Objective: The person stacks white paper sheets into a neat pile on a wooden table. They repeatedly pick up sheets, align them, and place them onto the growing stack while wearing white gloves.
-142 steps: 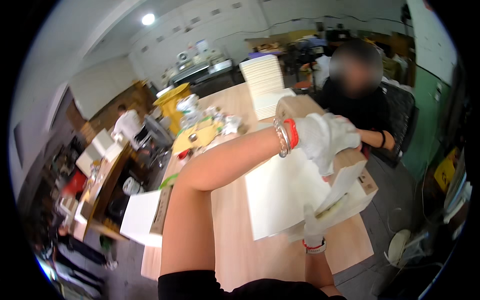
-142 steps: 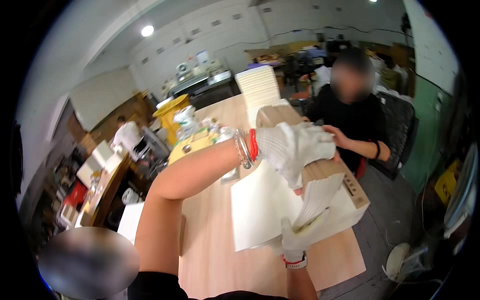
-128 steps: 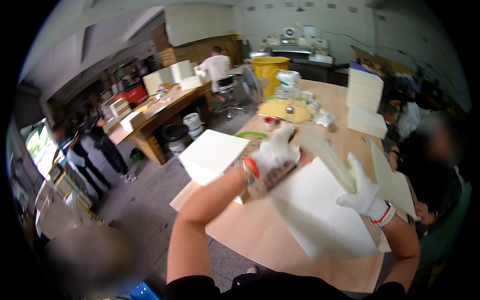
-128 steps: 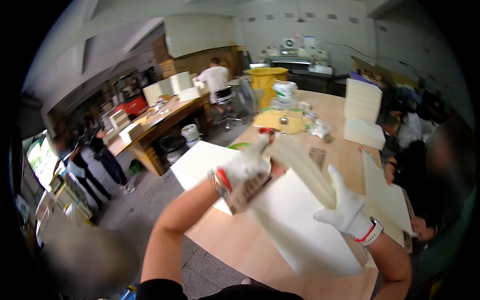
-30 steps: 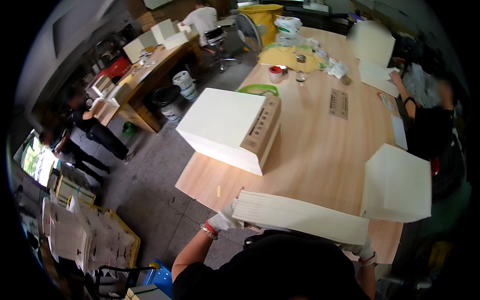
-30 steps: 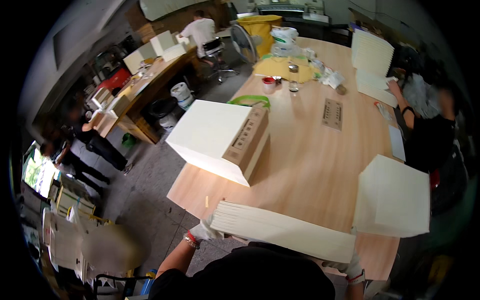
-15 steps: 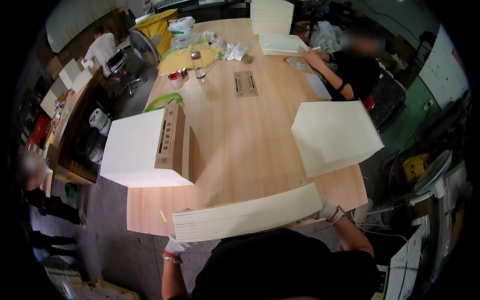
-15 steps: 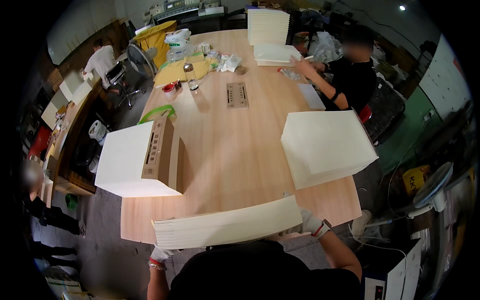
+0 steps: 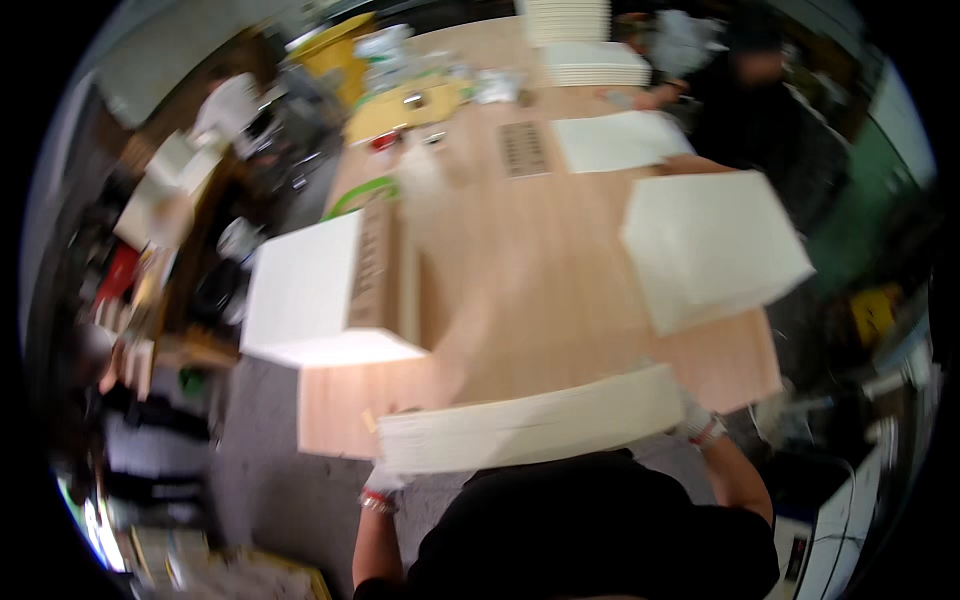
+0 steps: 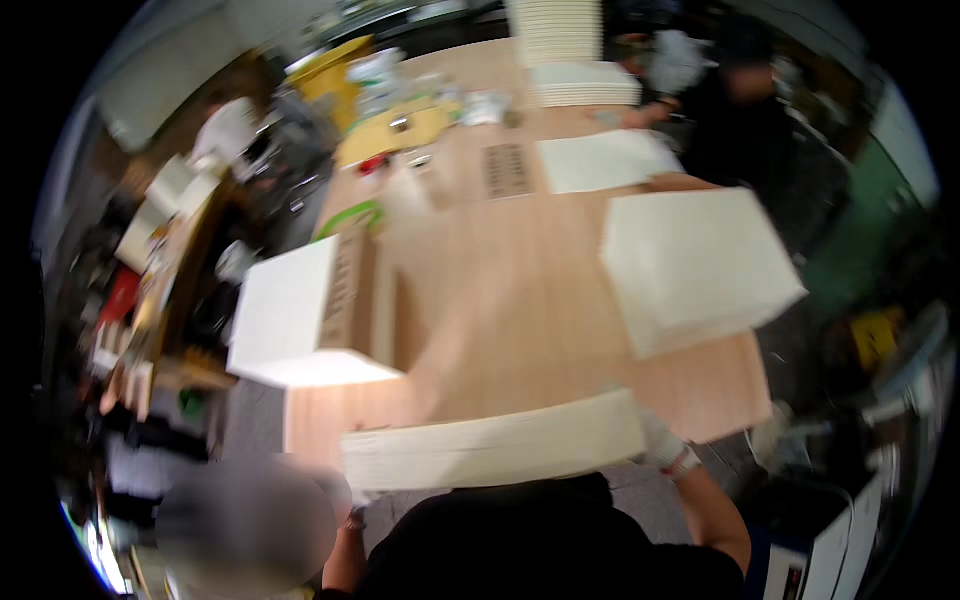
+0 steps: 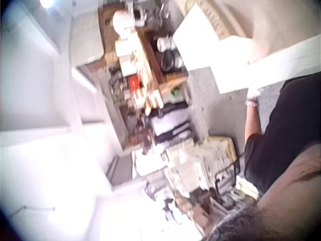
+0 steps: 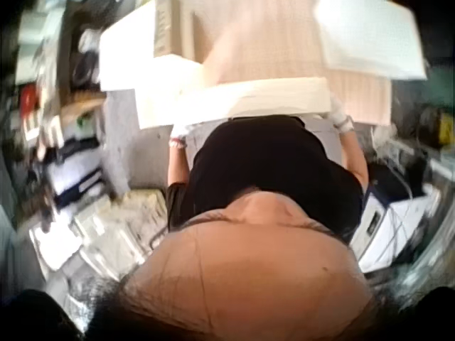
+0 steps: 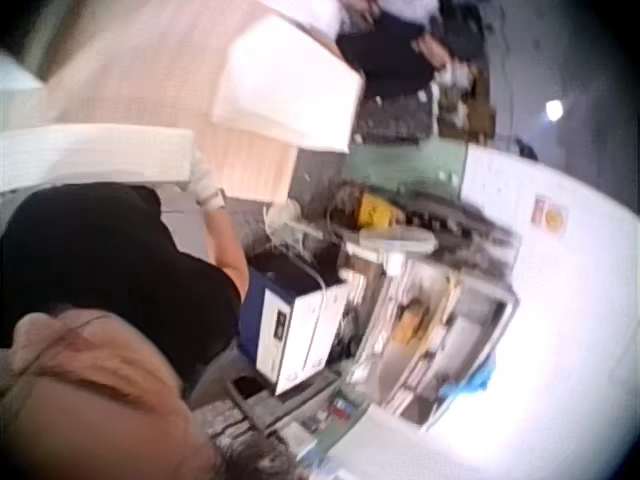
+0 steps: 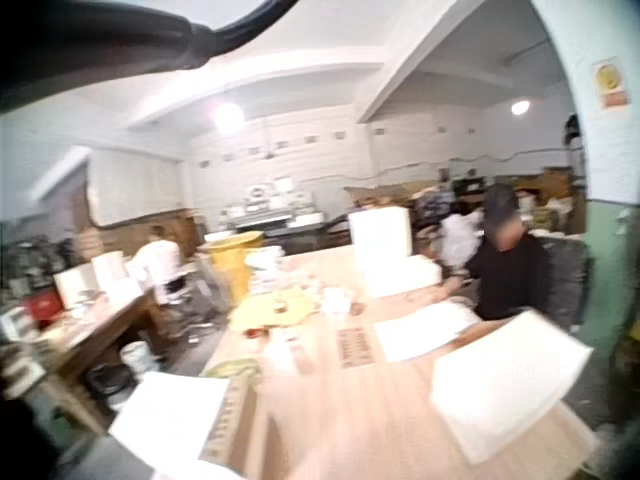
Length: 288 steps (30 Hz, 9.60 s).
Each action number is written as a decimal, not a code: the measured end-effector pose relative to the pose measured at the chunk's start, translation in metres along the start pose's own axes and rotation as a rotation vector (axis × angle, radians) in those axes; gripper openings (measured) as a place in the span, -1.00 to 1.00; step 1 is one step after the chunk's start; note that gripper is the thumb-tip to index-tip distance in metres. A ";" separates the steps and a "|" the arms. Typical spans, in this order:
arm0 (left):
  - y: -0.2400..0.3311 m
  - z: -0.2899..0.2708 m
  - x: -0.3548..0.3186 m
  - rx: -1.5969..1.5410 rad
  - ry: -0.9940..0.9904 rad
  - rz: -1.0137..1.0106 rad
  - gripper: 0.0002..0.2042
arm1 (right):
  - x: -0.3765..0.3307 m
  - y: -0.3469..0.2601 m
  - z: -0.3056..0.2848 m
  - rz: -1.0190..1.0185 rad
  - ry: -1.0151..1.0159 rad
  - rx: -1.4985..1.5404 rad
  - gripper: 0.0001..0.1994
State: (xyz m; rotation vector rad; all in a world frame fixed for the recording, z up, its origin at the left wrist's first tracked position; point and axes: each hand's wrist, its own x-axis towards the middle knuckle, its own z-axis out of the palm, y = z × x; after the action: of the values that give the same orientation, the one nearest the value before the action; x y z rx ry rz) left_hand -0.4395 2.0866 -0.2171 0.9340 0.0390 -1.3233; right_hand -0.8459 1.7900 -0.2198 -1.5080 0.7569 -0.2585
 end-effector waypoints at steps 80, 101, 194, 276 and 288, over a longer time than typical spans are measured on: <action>0.373 -0.113 0.052 0.235 0.062 0.357 -0.57 | 0.346 -0.253 0.248 -0.056 -0.103 0.634 -0.55; 0.377 -0.122 0.060 0.196 0.041 0.343 -0.56 | 0.356 -0.246 0.245 -0.054 0.010 0.576 -0.64; -0.350 0.744 0.285 2.567 -1.739 0.228 -0.51 | -0.168 0.328 -0.090 0.306 1.252 1.461 -0.76; -0.011 0.026 0.036 1.537 -0.175 0.506 -0.13 | 0.016 -0.025 -0.037 -0.423 -0.009 -0.423 -0.43; -0.040 0.018 0.004 0.909 -0.169 0.255 -0.16 | -0.019 0.090 -0.078 -0.211 -0.137 -0.086 -0.36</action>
State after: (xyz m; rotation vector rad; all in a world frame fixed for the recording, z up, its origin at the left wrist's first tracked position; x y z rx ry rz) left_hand -0.4804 2.0746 -0.2295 1.5119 -0.8471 -1.1636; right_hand -0.9328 1.7468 -0.2911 -1.6718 0.5057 -0.2797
